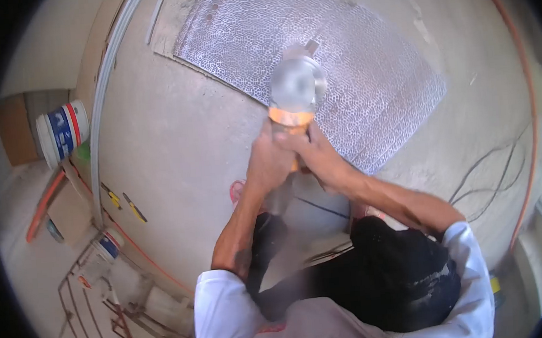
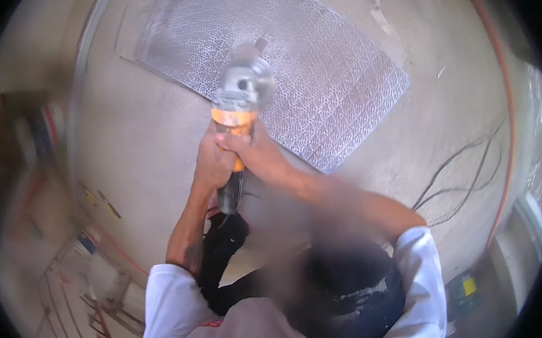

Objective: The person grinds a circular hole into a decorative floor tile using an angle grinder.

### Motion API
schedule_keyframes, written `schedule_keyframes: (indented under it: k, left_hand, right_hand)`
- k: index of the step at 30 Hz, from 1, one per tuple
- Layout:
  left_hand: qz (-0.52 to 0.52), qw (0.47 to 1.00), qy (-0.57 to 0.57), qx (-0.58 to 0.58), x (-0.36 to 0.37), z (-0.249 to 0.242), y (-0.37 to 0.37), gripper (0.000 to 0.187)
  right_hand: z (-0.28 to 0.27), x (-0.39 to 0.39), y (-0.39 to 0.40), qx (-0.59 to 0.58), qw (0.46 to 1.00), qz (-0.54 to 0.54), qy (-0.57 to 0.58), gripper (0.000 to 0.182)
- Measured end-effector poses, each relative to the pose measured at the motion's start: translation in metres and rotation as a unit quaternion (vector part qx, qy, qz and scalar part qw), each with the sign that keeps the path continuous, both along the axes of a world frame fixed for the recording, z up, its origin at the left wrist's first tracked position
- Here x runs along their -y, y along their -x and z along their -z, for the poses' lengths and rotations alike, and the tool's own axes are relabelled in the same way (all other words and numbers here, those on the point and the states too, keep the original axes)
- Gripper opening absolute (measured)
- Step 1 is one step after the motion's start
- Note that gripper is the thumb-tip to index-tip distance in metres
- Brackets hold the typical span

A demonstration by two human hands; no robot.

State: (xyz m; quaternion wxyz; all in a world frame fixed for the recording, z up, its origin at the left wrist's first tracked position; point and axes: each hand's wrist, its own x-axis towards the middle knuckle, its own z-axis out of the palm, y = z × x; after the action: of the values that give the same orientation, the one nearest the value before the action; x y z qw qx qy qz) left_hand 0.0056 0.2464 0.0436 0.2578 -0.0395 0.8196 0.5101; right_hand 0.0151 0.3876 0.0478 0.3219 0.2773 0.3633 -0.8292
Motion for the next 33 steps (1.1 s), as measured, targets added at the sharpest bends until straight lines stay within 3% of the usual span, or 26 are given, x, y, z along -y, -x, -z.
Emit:
schedule_keyframes:
  k: [5, 11, 17, 23, 26, 33]
  left_hand:
    - [0.008, 0.990, -0.093, 0.107, -0.025, -0.035, -0.005, 0.061]
    - [0.001, 0.989, -0.044, 0.141, -0.029, -0.029, 0.001, 0.066]
    - [-0.037, 0.988, -0.098, 0.118, -0.022, -0.016, 0.005, 0.062]
    - [-0.009, 0.987, -0.076, 0.140, -0.017, -0.014, 0.014, 0.060]
    - [-0.044, 0.985, -0.144, 0.089, -0.021, -0.004, 0.014, 0.059]
    - [-0.038, 0.980, -0.129, 0.150, -0.022, -0.001, 0.016, 0.058]
  right_hand:
    - [-0.007, -0.016, -0.033, 0.073, 0.995, -0.017, 0.060, 0.065]
    - [-0.015, -0.020, -0.011, 0.111, 0.994, -0.016, -0.004, 0.060]
    - [-0.013, -0.011, 0.000, 0.115, 0.992, -0.028, -0.046, 0.058]
    - [-0.028, -0.001, 0.015, 0.134, 0.986, -0.029, -0.094, 0.057]
    - [-0.028, -0.002, 0.017, 0.130, 0.986, -0.025, -0.099, 0.058]
    - [-0.022, -0.005, 0.019, 0.150, 0.983, -0.029, -0.102, 0.055]
